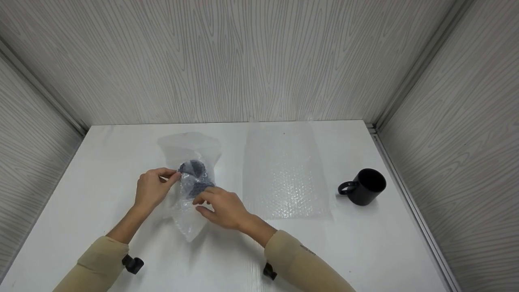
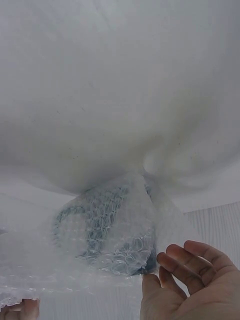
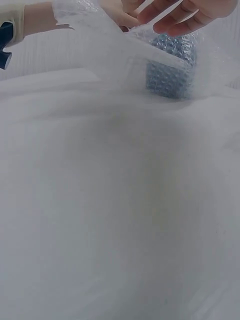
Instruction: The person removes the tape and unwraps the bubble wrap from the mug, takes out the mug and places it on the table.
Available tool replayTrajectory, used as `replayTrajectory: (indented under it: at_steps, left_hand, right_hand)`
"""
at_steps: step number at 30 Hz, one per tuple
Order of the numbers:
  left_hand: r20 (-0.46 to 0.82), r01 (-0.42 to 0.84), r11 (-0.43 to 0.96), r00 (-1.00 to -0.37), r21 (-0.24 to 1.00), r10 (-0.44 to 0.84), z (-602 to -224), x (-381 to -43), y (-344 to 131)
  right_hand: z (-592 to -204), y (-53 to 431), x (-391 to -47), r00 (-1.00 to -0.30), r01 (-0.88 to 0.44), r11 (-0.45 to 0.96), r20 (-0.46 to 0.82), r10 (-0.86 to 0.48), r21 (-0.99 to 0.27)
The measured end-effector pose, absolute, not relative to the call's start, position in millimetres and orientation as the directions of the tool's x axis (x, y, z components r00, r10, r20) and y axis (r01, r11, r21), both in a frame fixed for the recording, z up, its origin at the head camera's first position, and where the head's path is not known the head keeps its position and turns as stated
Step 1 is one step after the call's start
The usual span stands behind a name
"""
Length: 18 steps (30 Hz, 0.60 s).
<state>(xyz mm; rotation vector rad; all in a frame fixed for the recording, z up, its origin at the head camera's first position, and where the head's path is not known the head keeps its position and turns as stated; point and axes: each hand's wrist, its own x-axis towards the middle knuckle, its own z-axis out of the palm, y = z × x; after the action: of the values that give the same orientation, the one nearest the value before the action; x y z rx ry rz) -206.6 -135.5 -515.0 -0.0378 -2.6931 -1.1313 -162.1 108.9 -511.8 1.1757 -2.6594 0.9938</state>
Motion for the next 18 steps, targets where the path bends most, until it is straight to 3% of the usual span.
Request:
replayTrajectory:
  at_steps: [18]
  left_hand:
    - [0.217,0.100,0.715,-0.973,0.692,-0.075,-517,-209,-136]
  right_hand:
    - [-486,92,-204,-0.674,-0.738,0.573,0.339,-0.656,-0.357]
